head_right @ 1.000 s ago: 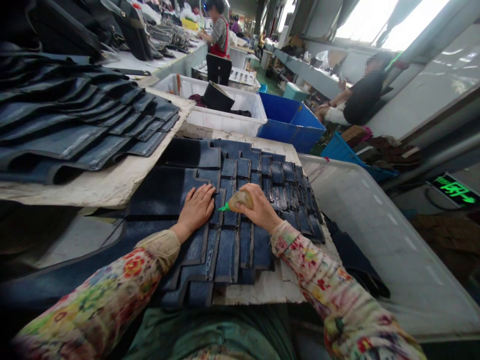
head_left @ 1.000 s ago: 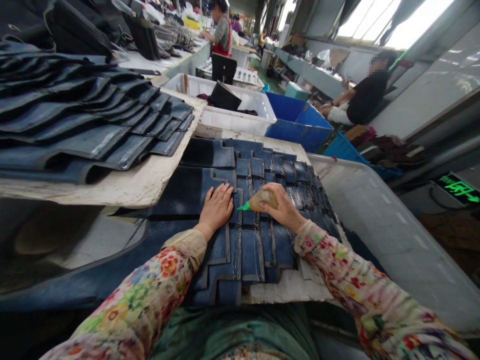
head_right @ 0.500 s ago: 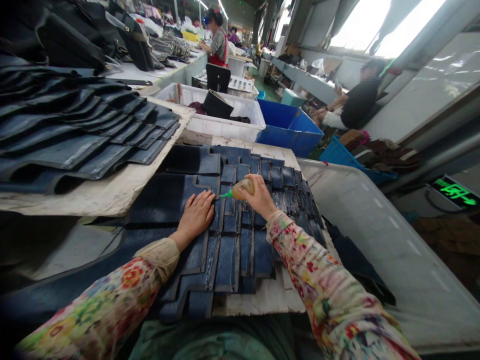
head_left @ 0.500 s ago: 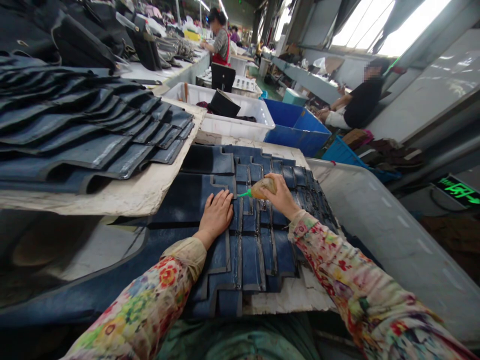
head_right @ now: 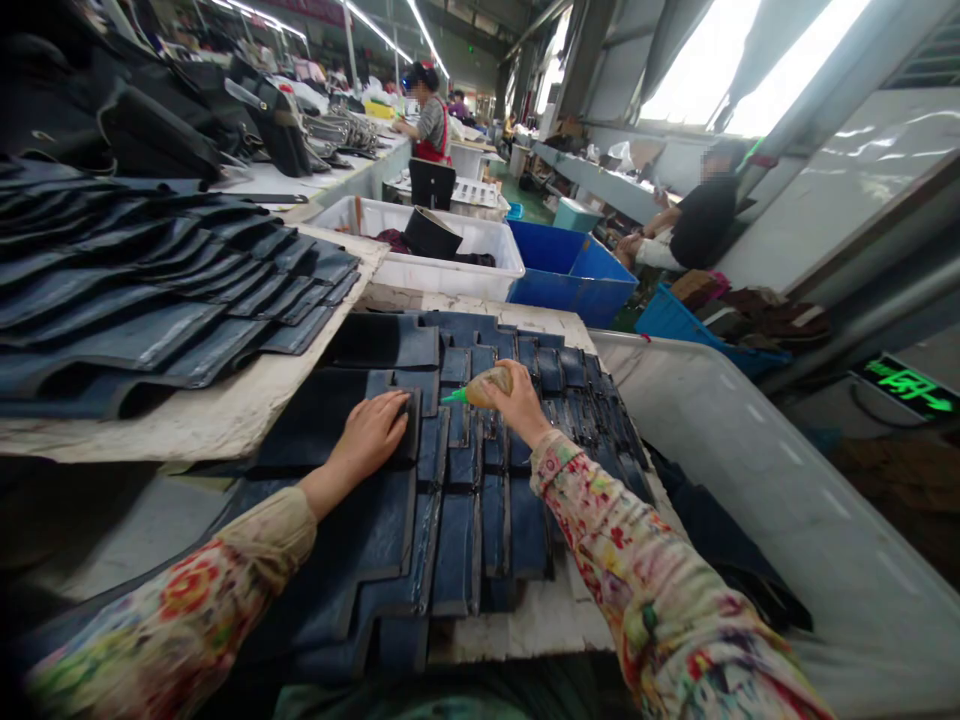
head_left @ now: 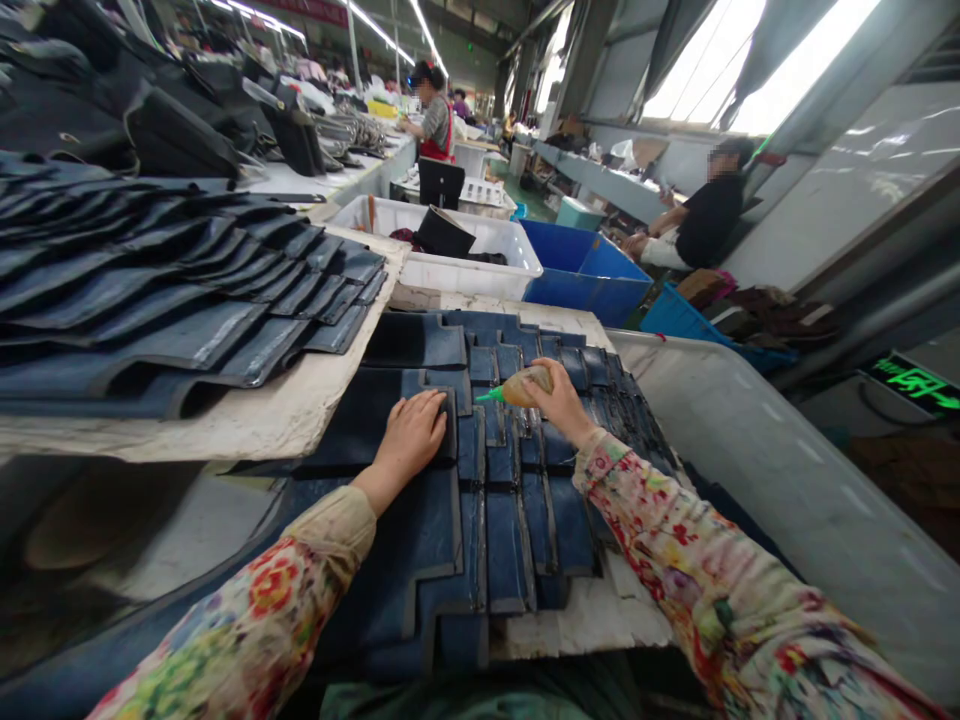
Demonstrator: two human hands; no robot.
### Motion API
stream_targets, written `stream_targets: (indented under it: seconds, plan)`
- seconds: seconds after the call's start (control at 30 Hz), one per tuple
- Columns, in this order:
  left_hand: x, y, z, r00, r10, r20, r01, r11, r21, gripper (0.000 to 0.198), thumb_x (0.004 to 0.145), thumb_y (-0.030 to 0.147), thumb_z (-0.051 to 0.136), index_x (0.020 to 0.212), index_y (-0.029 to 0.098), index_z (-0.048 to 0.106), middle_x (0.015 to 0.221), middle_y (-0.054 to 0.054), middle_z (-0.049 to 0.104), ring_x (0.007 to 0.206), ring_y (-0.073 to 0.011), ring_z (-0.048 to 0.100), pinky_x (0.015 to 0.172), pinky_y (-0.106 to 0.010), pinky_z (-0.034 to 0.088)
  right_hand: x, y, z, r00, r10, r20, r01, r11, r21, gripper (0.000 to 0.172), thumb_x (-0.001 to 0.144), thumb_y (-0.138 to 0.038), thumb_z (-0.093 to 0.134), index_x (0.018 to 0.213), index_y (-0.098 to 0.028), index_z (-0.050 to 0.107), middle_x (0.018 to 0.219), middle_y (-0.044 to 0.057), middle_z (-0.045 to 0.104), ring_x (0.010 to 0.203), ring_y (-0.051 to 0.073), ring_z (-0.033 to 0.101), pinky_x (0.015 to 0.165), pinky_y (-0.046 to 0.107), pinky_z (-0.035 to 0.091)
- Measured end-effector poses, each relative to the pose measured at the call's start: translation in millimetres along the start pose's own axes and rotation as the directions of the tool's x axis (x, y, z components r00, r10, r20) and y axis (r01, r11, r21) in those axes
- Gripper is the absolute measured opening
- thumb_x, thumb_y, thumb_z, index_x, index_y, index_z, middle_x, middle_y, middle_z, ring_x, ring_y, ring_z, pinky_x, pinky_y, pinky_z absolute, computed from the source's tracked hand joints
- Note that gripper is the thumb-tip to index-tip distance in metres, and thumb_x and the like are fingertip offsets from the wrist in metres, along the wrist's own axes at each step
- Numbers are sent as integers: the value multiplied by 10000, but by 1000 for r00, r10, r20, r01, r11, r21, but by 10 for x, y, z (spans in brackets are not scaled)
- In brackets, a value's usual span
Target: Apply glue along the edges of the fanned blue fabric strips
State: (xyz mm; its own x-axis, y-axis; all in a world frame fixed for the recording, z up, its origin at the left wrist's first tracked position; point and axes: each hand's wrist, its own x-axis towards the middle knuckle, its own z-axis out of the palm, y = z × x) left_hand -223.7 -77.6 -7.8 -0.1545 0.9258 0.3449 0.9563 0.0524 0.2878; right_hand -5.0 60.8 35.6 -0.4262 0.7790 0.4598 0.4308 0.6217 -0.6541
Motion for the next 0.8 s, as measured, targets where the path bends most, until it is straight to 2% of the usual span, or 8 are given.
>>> stream_targets:
  seconds: [0.1, 0.2, 0.43, 0.8]
  plan:
    - [16, -230, 24, 997, -51, -63, 54, 997, 47, 390, 884, 297, 355, 1209, 147, 510, 1294, -116, 520, 1225, -241, 431, 1048, -453, 275, 2, -54, 3, 998, -43, 43, 42, 999, 23, 382, 791, -430, 551, 1085, -195, 487, 1100, 95, 520, 1053, 228, 495, 961, 411, 385]
    - [-22, -338, 81, 994, -73, -79, 79, 994, 76, 392, 879, 314, 365, 1202, 157, 522, 1298, -114, 518, 1219, -248, 436, 1039, -459, 284, -36, -90, 21, 994, -76, 83, 74, 997, 21, 371, 790, -406, 564, 1086, -196, 487, 1100, 92, 525, 1059, 225, 493, 959, 404, 388]
    - [-108, -269, 76, 996, -63, -67, 71, 988, 136, 409, 897, 326, 330, 1237, 175, 502, 1317, -89, 504, 1229, -242, 426, 1032, -459, 296, 18, -18, 93, 991, -104, 87, 105, 994, -4, 352, 795, -387, 559, 1086, -205, 481, 1088, 90, 523, 1059, 229, 492, 953, 413, 391]
    - [-129, -301, 111, 996, -54, -69, 63, 989, 136, 414, 899, 326, 326, 1241, 172, 502, 1314, -90, 507, 1228, -243, 429, 1033, -454, 306, 441, 176, 301, 989, -131, 75, 133, 991, -28, 358, 787, -380, 558, 1084, -197, 476, 1090, 101, 513, 1070, 235, 479, 979, 422, 371]
